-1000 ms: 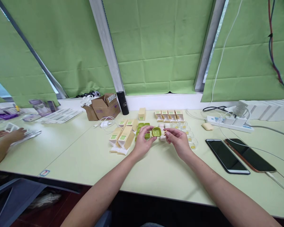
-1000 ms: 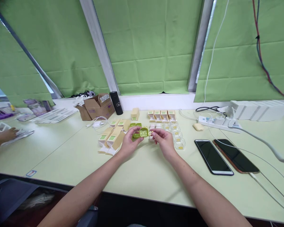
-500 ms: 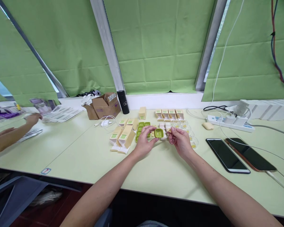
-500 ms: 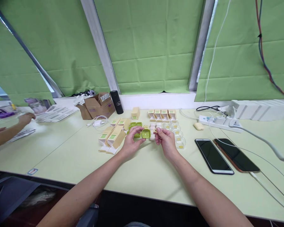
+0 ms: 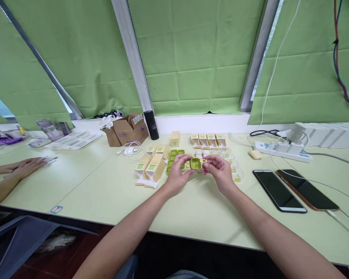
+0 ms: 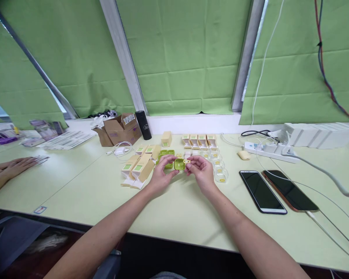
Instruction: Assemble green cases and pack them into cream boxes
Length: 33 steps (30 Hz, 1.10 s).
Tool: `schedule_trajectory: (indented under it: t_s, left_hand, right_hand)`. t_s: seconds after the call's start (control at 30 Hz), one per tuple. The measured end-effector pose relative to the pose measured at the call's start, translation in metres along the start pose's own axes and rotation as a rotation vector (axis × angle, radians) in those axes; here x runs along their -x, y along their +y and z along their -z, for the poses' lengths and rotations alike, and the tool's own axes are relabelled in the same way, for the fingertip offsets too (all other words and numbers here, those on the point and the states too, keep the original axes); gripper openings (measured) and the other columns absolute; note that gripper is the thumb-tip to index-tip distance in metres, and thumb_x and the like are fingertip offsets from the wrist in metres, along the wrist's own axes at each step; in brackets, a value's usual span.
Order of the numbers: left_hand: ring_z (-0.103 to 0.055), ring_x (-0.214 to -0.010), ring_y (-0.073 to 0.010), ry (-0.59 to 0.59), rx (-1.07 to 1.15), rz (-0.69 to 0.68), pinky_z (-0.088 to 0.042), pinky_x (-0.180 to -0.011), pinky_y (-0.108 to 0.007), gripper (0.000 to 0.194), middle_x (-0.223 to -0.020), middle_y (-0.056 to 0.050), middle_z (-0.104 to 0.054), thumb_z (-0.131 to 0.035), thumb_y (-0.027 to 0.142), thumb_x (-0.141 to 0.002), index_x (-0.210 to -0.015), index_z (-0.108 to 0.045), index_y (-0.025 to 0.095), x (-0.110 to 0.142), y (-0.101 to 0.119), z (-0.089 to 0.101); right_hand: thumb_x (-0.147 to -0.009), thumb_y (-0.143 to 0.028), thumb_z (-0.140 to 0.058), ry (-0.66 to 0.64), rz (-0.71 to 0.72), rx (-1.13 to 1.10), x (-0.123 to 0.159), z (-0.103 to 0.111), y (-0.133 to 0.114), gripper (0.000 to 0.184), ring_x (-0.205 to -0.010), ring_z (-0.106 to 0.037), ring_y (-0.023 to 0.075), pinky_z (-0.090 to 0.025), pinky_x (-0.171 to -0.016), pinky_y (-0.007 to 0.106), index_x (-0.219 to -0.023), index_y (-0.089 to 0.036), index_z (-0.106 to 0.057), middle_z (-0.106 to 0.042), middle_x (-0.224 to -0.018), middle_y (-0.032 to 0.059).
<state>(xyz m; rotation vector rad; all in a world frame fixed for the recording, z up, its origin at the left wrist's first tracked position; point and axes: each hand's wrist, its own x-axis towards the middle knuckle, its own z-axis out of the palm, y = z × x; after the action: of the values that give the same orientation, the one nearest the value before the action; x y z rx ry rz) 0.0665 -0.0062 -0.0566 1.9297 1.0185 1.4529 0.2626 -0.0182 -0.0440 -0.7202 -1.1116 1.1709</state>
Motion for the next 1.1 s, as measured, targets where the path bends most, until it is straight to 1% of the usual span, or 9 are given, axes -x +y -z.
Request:
schedule_trajectory:
  t_s: [0.13, 0.23, 0.37, 0.5, 0.67, 0.83, 0.97, 1.03, 1.1]
  left_hand:
    - [-0.061, -0.126, -0.0266, 0.002, -0.004, -0.014, -0.048, -0.116, -0.047, 0.048, -0.130, -0.009, -0.061, -0.085, 0.014, -0.078, -0.123, -0.072, 0.027, 0.000, 0.000, 0.000]
    - [-0.060, -0.129, -0.0275, -0.014, -0.012, -0.037, -0.050, -0.114, -0.046, 0.048, -0.131, -0.009, -0.061, -0.084, 0.013, -0.079, -0.124, -0.072, 0.027, 0.000, 0.002, 0.001]
    - [-0.058, -0.133, -0.0284, -0.030, -0.052, -0.065, -0.049, -0.115, -0.048, 0.048, -0.133, -0.009, -0.060, -0.082, 0.012, -0.082, -0.126, -0.071, 0.029, 0.002, 0.007, 0.002]
    - [-0.058, -0.133, -0.0299, -0.044, -0.076, -0.095, -0.050, -0.115, -0.050, 0.047, -0.133, -0.010, -0.059, -0.082, 0.015, -0.083, -0.126, -0.071, 0.028, 0.003, 0.010, 0.003]
    - [-0.058, -0.133, -0.0300, -0.056, -0.095, -0.133, -0.050, -0.115, -0.050, 0.047, -0.133, -0.010, -0.059, -0.082, 0.016, -0.084, -0.127, -0.070, 0.028, 0.004, 0.012, 0.004]
    - [-0.058, -0.134, -0.0292, -0.061, -0.127, -0.160, -0.050, -0.115, -0.050, 0.047, -0.134, -0.010, -0.058, -0.081, 0.017, -0.086, -0.130, -0.068, 0.028, 0.005, 0.012, 0.004]
    - [-0.057, -0.135, -0.0295, -0.074, -0.164, -0.202, -0.049, -0.116, -0.051, 0.047, -0.133, -0.011, -0.059, -0.080, 0.018, -0.087, -0.131, -0.067, 0.028, 0.005, 0.010, 0.004]
    - [-0.056, -0.135, -0.0295, -0.084, -0.181, -0.217, -0.049, -0.117, -0.052, 0.046, -0.134, -0.011, -0.059, -0.079, 0.018, -0.088, -0.131, -0.067, 0.028, 0.005, 0.009, 0.005]
    - [-0.056, -0.136, -0.0296, -0.086, -0.185, -0.222, -0.049, -0.117, -0.053, 0.046, -0.134, -0.011, -0.059, -0.079, 0.018, -0.088, -0.131, -0.067, 0.028, 0.006, 0.009, 0.005]
  right_hand:
    - [-0.070, -0.044, -0.092, 0.044, 0.062, 0.061, 0.000, -0.001, 0.003, 0.038, -0.062, -0.068, 0.0166, -0.060, -0.062, 0.033, -0.093, -0.021, -0.071, -0.071, -0.074, 0.0002]
    - [-0.077, -0.043, -0.087, 0.052, 0.138, 0.150, 0.002, -0.002, 0.007, 0.031, -0.067, -0.067, 0.0169, -0.060, -0.063, 0.032, -0.094, -0.022, -0.072, -0.070, -0.077, 0.0007]
    - [-0.089, -0.036, -0.075, 0.035, 0.290, 0.374, 0.006, -0.001, 0.008, 0.017, -0.077, -0.067, 0.0185, -0.058, -0.074, 0.034, -0.098, -0.023, -0.072, -0.070, -0.083, 0.0023]
    - [-0.094, -0.030, -0.066, 0.027, 0.438, 0.536, 0.009, -0.001, 0.004, 0.011, -0.074, -0.063, 0.0185, -0.053, -0.070, 0.033, -0.101, -0.023, -0.070, -0.069, -0.081, 0.0020]
    - [-0.098, -0.027, -0.061, -0.005, 0.546, 0.651, 0.011, -0.003, 0.000, 0.011, -0.073, -0.065, 0.0193, -0.054, -0.070, 0.034, -0.100, -0.024, -0.071, -0.074, -0.085, 0.0035]
    - [-0.100, -0.020, -0.058, -0.057, 0.668, 0.759, 0.011, -0.002, 0.003, 0.017, -0.073, -0.067, 0.0190, -0.054, -0.067, 0.033, -0.107, -0.024, -0.072, -0.076, -0.090, 0.0049]
    - [-0.102, -0.013, -0.055, -0.098, 0.830, 0.829, 0.009, 0.000, 0.003, 0.027, -0.075, -0.067, 0.0198, -0.055, -0.067, 0.034, -0.121, -0.026, -0.070, -0.078, -0.094, 0.0052]
    - [-0.101, -0.009, -0.055, -0.111, 0.917, 0.850, 0.007, 0.001, 0.003, 0.031, -0.074, -0.067, 0.0202, -0.054, -0.067, 0.035, -0.123, -0.026, -0.069, -0.077, -0.091, 0.0048]
    - [-0.101, -0.007, -0.056, -0.120, 0.969, 0.883, 0.006, 0.003, 0.003, 0.030, -0.075, -0.066, 0.0209, -0.053, -0.068, 0.035, -0.122, -0.025, -0.068, -0.075, -0.089, 0.0051]
